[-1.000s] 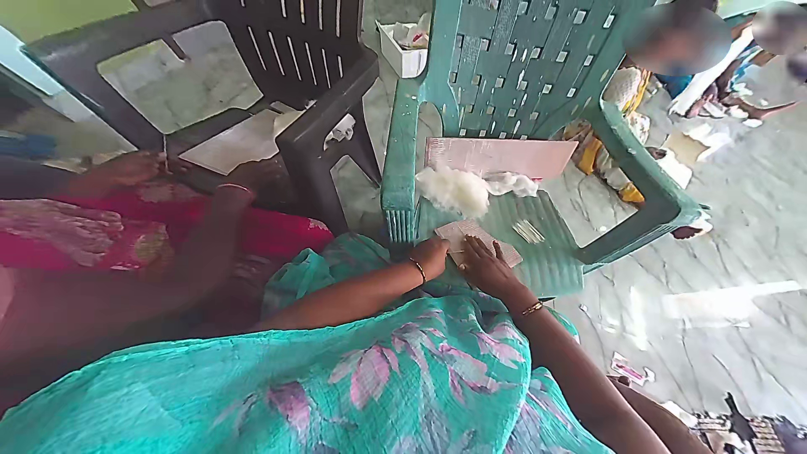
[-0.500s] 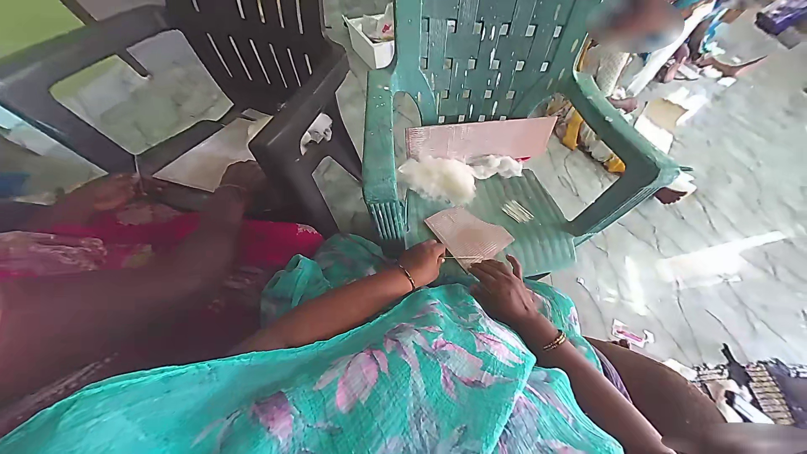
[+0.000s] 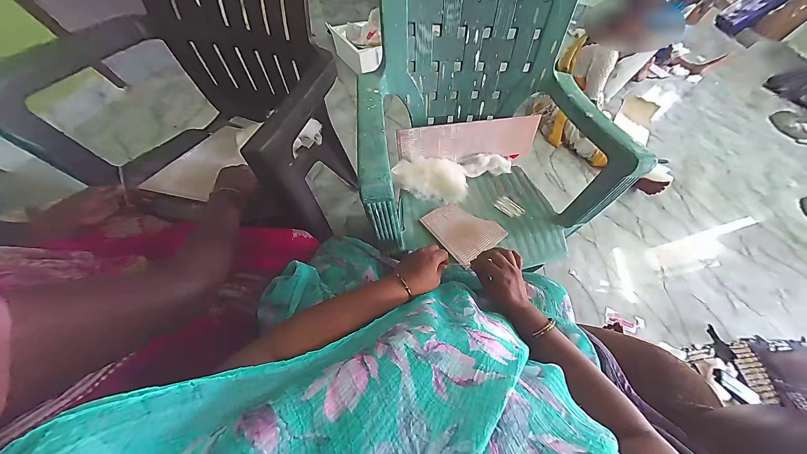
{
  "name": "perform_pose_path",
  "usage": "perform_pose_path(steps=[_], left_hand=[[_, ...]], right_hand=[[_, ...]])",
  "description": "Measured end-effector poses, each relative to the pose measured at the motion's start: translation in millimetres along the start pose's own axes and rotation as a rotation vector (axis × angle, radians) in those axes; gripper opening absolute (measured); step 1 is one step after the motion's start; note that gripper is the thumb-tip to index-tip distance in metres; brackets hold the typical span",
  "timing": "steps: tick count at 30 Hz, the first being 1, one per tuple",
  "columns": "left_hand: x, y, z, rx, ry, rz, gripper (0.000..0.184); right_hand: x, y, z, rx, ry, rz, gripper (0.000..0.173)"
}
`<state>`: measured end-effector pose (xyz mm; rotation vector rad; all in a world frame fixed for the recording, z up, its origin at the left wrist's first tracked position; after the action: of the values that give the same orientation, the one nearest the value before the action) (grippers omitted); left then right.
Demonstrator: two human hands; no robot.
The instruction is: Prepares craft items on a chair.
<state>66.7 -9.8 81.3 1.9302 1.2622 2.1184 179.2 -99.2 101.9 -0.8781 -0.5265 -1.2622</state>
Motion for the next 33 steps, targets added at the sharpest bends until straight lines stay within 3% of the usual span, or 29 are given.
perform_pose_path(steps=[7, 14, 18, 23, 33], left_hand=[[7.7, -12.3, 6.7, 0.036, 0.022, -0.036, 0.027], [19.3, -36.0, 14.2, 0.117, 0.070, -0.132, 0.028], [26.0, -41.0, 18.0, 0.160, 0.103, -0.154, 0.026], [25.6, -41.8, 22.3, 0.161, 0.097, -0.140, 0.027], [6.6, -46.3, 26.9, 0.180, -0.041, -0.137, 0.029]], right_hand=[[11.5, 13.7, 5.0, -0.080, -0.007, -0.065, 0.015], [9.6, 83.9, 41.4, -0.356, -0.034, -0.007, 0.018], [-3.4, 83.9, 67.1, -0.310, -0.126, 0.114, 0.019], [-3.1, 80.3, 72.7, -0.307, -0.073, 0.187, 0.017], [-39.6, 93.9, 59.2, -0.341, -0.263, 0.036, 0.017]])
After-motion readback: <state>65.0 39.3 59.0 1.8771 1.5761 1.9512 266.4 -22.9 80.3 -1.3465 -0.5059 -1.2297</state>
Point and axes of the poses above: each hand's wrist, its own z-axis towards the middle knuckle, its own x-axis out of the back of the hand, y = z × x, the point moved 10 cm from there along z, towards the middle knuckle, and after that the axes turned 7 degrees about y, right-handed, at the moved point
